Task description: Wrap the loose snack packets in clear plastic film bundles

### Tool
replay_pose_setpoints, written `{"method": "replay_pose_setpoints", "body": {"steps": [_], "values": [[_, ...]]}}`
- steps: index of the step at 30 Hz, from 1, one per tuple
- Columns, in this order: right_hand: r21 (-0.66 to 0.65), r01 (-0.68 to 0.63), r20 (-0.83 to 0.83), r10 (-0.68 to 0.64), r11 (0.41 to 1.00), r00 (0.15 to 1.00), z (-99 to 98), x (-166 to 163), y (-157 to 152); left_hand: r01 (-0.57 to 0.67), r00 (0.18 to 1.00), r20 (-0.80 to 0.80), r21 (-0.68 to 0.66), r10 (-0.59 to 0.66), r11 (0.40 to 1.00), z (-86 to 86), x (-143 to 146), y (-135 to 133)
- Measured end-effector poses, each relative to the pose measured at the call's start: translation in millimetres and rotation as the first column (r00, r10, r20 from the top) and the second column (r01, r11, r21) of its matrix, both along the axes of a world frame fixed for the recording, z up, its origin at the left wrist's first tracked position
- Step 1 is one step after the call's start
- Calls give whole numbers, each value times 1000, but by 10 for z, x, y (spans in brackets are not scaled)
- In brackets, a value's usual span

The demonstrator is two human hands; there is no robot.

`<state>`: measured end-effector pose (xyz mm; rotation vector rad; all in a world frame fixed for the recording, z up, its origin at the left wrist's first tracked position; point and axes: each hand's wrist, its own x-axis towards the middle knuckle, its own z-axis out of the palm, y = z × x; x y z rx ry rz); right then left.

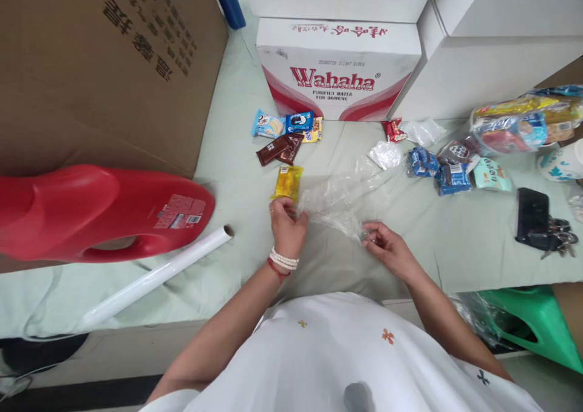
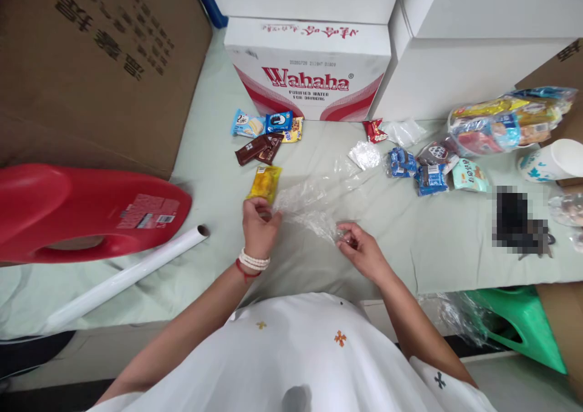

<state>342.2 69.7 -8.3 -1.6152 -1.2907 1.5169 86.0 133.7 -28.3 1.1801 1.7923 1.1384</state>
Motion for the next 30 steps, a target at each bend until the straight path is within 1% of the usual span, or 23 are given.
{"method": "replay_pose_setpoints", "body": {"steps": [1, 2, 3, 4, 5, 6, 7, 8, 9, 11, 13, 15, 17, 19, 20, 21, 22, 24, 25, 26, 27, 29, 30], "values": [[4, -20, 4, 20, 1000, 1000, -24, -59, -25, 40, 979, -204, 108, -17, 993, 3, -38, -67], [8, -35, 14, 35, 999, 999, -51, -111, -49, 163, 915, -396, 197, -73, 967, 10, -70, -126], [16, -42, 31, 41, 999, 999, -77, -153, -73, 343, 820, -547, 236, -167, 909, 19, -94, -168], [27, -39, 54, 38, 999, 998, -98, -184, -96, 538, 709, -640, 221, -294, 814, 32, -110, -187], [43, -24, 76, 21, 999, 997, -111, -206, -119, 703, 588, -690, 178, -422, 689, 48, -118, -183], [63, 4, 95, -10, 998, 995, -115, -218, -143, 811, 479, -704, 126, -525, 572, 65, -121, -157], [86, 41, 110, -50, 995, 993, -109, -223, -171, 863, 407, -692, 78, -596, 499, 85, -120, -116], [114, 85, 125, -99, 990, 987, -97, -223, -207, 873, 386, -662, 39, -642, 486, 105, -117, -68], [150, 136, 145, -157, 979, 977, -81, -219, -253, 852, 412, -621, 4, -667, 523, 125, -109, -22], [247, 238, 198, -289, 939, 937, -51, -211, -376, 757, 528, -527, -63, -666, 650, 159, -79, 40], [343, 287, 262, -384, 894, 885, -40, -207, -534, 670, 612, -473, -117, -634, 733, 176, -17, 43], [377, 222, 323, -352, 899, 878, -43, -200, -695, 618, 637, -483, -146, -601, 772, 175, 69, 8], [328, 19, 351, -141, 944, 926, -29, -169, -824, 598, 626, -513, -167, -587, 784, 161, 149, -29], [255, -240, 308, 157, 937, 939, 38, -98, -883, 596, 613, -521, -188, -594, 780, 145, 189, -42], [236, -326, 278, 258, 916, 925, 94, -50, -876, 604, 607, -516, -194, -604, 773, 139, 188, -39], [236, -355, 262, 292, 905, 920, 164, 1, -839, 617, 601, -509, -195, -617, 762, 135, 174, -31], [255, -327, 268, 259, 910, 928, 242, 50, -771, 633, 594, -500, -193, -630, 750, 134, 148, -22], [334, -183, 333, 66, 924, 941, 391, 114, -538, 673, 572, -485, -184, -662, 716, 134, 71, -6], [381, -136, 375, -18, 914, 927, 447, 121, -381, 697, 554, -475, -185, -684, 693, 135, 27, -2], [422, -134, 419, -62, 897, 906, 483, 111, -207, 726, 528, -461, -191, -713, 661, 136, -19, 1], [447, -191, 467, -46, 874, 883, 497, 84, -25, 757, 498, -442, -199, -746, 623, 136, -63, 1], [455, -389, 558, 84, 801, 826, 457, 2, 311, 811, 447, -396, -198, -802, 550, 134, -140, -2], [436, -489, 601, 160, 755, 783, 409, -43, 439, 827, 441, -371, -185, -817, 531, 130, -169, -3]]}}
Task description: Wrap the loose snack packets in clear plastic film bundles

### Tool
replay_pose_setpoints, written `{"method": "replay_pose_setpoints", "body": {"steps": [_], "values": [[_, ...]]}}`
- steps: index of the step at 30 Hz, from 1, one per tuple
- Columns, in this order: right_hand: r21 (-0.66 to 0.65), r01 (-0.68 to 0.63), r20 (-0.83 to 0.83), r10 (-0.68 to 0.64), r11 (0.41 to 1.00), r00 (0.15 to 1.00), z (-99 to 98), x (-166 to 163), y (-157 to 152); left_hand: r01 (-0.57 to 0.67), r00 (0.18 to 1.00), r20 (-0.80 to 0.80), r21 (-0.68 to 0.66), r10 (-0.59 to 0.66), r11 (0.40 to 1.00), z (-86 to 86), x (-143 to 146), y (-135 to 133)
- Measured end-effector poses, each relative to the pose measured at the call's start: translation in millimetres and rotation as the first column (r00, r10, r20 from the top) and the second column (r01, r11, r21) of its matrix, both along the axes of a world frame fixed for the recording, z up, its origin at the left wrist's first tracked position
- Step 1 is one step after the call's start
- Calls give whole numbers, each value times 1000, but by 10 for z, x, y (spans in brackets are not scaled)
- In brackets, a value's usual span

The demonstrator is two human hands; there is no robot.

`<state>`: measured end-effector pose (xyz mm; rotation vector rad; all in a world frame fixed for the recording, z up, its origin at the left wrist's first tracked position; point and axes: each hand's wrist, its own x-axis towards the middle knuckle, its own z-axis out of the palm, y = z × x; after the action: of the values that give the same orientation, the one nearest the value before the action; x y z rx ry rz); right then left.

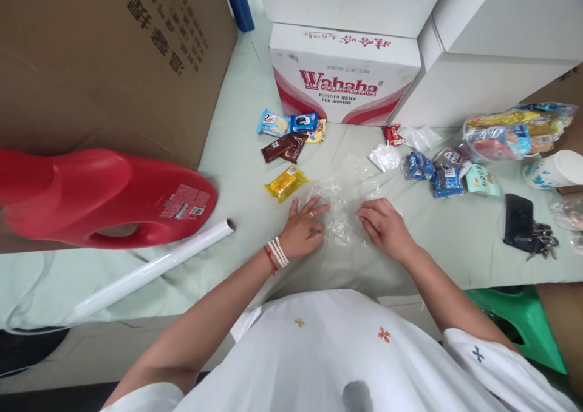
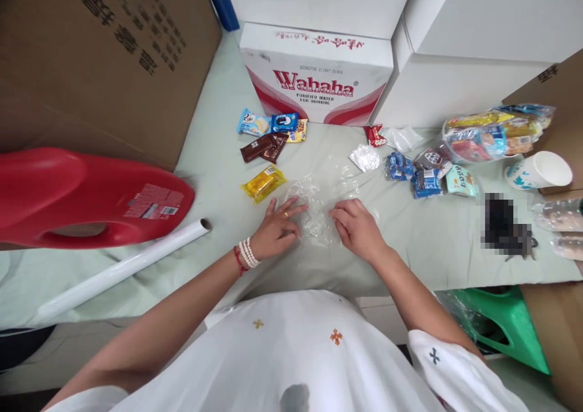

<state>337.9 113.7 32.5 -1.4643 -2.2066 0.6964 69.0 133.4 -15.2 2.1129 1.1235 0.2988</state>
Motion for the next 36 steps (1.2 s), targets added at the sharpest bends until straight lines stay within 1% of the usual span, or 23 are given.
{"method": "replay_pose_setpoints", "body": {"steps": [1, 3, 5, 7, 10, 12, 14, 16, 18, 19, 21, 23, 24, 25, 27, 29, 31, 33, 34, 36], "values": [[-6, -79, 51, 79, 997, 996, -60, -40, 90, -5, 1000, 30, -12, 6, 1000, -7, -21, -1], [-55, -163, 134, 169, 985, 977, -196, -90, 138, -87, 993, 75, -32, 89, 996, -33, -41, -2], [-110, -164, 172, 181, 980, 968, -320, -85, 31, -184, 979, 83, -48, 188, 982, -71, -39, -7], [-138, -152, 159, 173, 979, 972, -408, -27, -160, -215, 973, 75, -41, 217, 976, -107, -41, -27], [-143, -126, 93, 140, 982, 986, -434, 105, -430, -141, 988, 69, 28, 139, 990, -128, -92, -92], [-174, -114, 57, 125, 978, 991, -370, 171, -517, -74, 996, 53, 65, 70, 995, -118, -156, -140], [-204, -110, 38, 120, 973, 992, -252, 182, -504, -17, 1000, 27, 69, 15, 997, -96, -219, -168], [-196, -134, 44, 145, 972, 988, -115, 113, -394, 29, 1000, -5, 69, -29, 997, -74, -257, -167], [-189, -222, 80, 240, 957, 967, -13, -34, -204, 70, 997, -35, 68, -68, 995, -58, -262, -149], [-205, -284, 104, 309, 937, 945, 10, -126, -86, 89, 995, -44, 67, -86, 994, -52, -256, -140], [-262, -396, 136, 440, 880, 888, -16, -314, 178, 110, 993, -48, 66, -107, 992, -45, -242, -135], [-279, -449, 119, 495, 849, 861, -129, -457, 455, 94, 995, -38, 78, -92, 992, -39, -243, -156], [-269, -447, 93, 485, 853, 870, -206, -502, 586, 78, 997, -35, 97, -75, 992, -36, -254, -177], [-255, -420, 60, 448, 871, 892, -289, -527, 705, 64, 998, -37, 126, -60, 990, -30, -273, -206], [-248, -304, -5, 313, 920, 950, -444, -531, 887, 57, 998, -45, 202, -49, 978, -17, -330, -281], [-277, -172, -51, 164, 945, 985, -559, -502, 974, 77, 997, -47, 252, -68, 965, -4, -399, -367], [-314, -97, -102, 68, 944, 992, -622, -469, 971, 53, 998, -34, 256, -46, 965, 5, -460, -445], [-344, -61, -153, 8, 937, 988, -650, -452, 912, -65, 997, -21, 243, 73, 968, 11, -488, -492], [-354, -46, -172, -17, 934, 985, -657, -453, 875, -148, 987, -26, 242, 159, 959, 14, -482, -500], [-364, -17, -187, -55, 931, 981, -668, -469, 806, -291, 946, -68, 258, 318, 921, 17, -429, -483]]}}
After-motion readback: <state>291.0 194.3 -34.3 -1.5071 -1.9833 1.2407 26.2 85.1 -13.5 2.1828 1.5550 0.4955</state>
